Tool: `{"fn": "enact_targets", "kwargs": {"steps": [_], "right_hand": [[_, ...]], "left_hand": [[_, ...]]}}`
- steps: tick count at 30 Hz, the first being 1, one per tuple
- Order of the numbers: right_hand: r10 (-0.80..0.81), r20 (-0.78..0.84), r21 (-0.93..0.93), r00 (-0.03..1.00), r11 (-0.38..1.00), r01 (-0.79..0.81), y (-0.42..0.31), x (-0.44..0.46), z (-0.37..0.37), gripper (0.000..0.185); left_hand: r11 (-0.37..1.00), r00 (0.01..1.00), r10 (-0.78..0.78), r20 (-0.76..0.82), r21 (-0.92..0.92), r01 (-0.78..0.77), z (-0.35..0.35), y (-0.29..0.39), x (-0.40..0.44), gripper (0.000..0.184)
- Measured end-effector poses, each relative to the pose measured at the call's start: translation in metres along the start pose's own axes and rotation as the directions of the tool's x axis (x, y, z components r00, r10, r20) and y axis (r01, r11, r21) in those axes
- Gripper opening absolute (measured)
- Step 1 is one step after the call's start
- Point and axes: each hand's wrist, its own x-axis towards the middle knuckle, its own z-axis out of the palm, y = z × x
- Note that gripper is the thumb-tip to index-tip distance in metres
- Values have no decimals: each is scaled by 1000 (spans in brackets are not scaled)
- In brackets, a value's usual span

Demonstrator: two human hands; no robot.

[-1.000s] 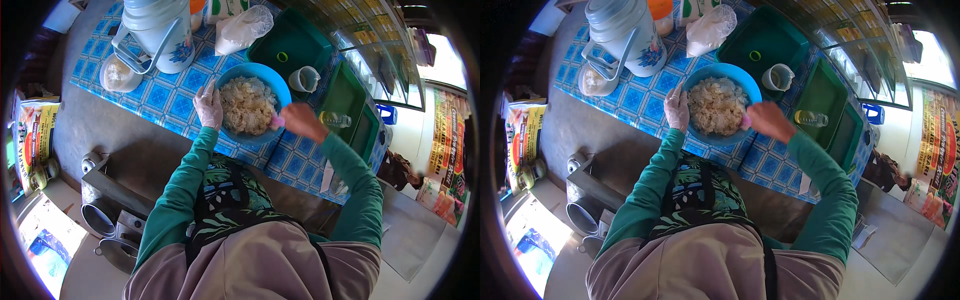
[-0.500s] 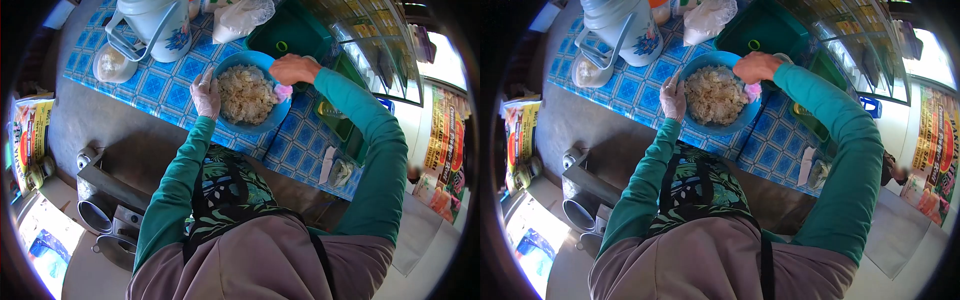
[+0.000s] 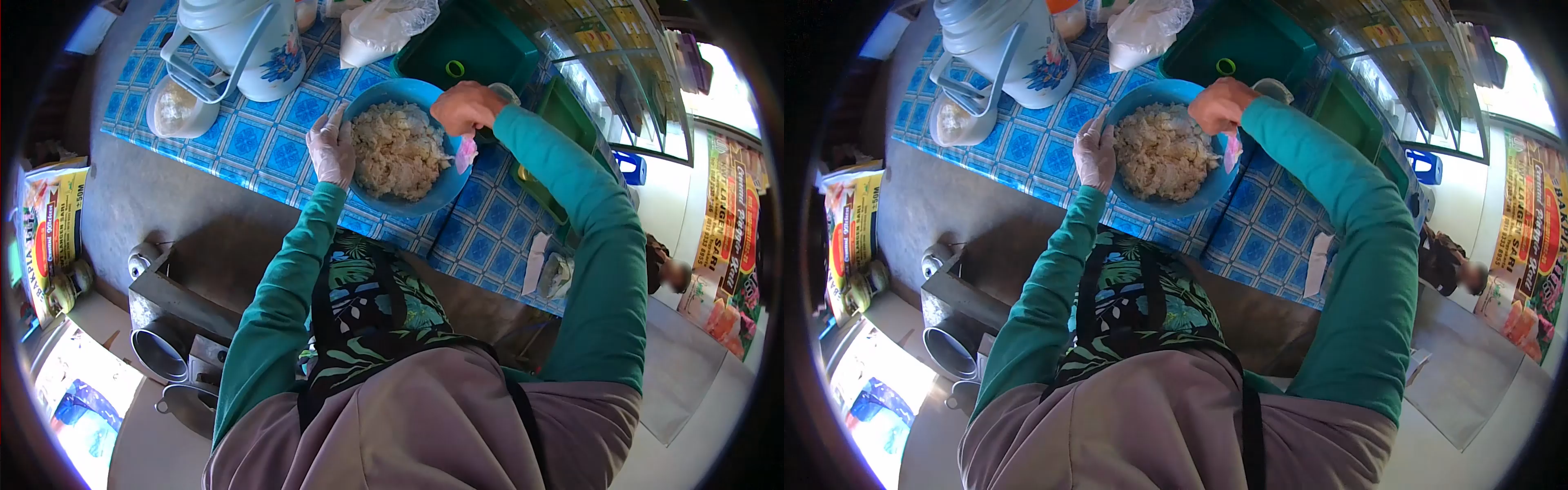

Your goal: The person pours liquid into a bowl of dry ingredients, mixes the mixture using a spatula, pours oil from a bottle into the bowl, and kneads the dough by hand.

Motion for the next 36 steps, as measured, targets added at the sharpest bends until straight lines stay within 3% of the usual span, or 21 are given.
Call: {"fn": "enact_targets", "kwargs": {"steps": [1,3,4,7,9,11,13,16,18,19,21,23,24,25,27,28,30,31,34,35,36], "right_hand": [[-1,2,10,1000,1000,1,0,21,15,14],[-360,152,284,921,908,308,2,67,57,7],[-205,-58,795,977,583,170,-8,54,77,13],[-247,-12,703,969,687,184,-16,43,51,18],[-227,-111,712,968,661,237,6,29,33,15],[-119,108,293,987,952,83,13,23,23,15],[-143,144,426,979,902,69,-4,18,35,12],[-339,19,534,941,799,277,-26,53,73,16],[-339,-182,777,923,526,346,-26,42,64,17],[-340,-187,777,922,523,351,-19,38,57,17],[-228,9,454,974,868,199,5,26,46,13],[-122,38,424,992,901,94,14,39,69,12],[-416,-99,429,904,801,416,20,84,111,12],[-368,-146,517,918,763,388,-2,77,112,12],[-266,-238,677,934,644,356,-49,60,114,14],[-221,-369,614,903,671,415,-68,63,116,16],[13,-607,742,794,367,561,-95,69,121,20],[17,-613,740,790,363,566,-109,81,126,20],[333,-848,524,413,413,745,-136,98,114,27],[476,-604,698,640,-73,713,-140,83,92,25],[431,-312,649,847,-554,521,-145,70,73,24]], "left_hand": [[1000,1000,1,10,3,-1,1,-1,-2,33],[1000,999,-6,-34,-27,5,3,-1,0,32],[1000,999,-7,-37,-28,6,3,-1,1,32],[1000,999,18,-36,24,-18,1,0,0,32],[995,998,55,-22,79,-53,0,3,2,32],[996,999,53,-7,70,-53,0,0,2,31],[997,998,56,-3,49,-56,3,-1,5,31],[1000,999,24,-49,6,-24,7,-4,3,31],[997,998,66,-24,41,-65,3,-3,2,32],[997,997,70,-23,46,-69,1,-3,3,32],[997,999,46,6,67,-46,1,-1,4,31],[999,999,35,18,5,-35,3,-1,4,31],[998,1000,18,20,-54,-17,2,-2,3,31],[999,1000,17,19,-52,-16,1,2,2,31],[936,995,-89,55,-338,102,-3,15,0,30],[935,995,-85,43,-342,94,-1,13,1,30],[921,995,-94,33,-376,99,2,6,0,31],[924,996,-87,36,-370,94,-1,8,-2,31],[941,992,-101,70,-318,119,0,6,-2,31],[944,993,-91,74,-312,109,0,10,-2,31],[895,990,-98,99,-427,131,-2,15,-4,32]]}}
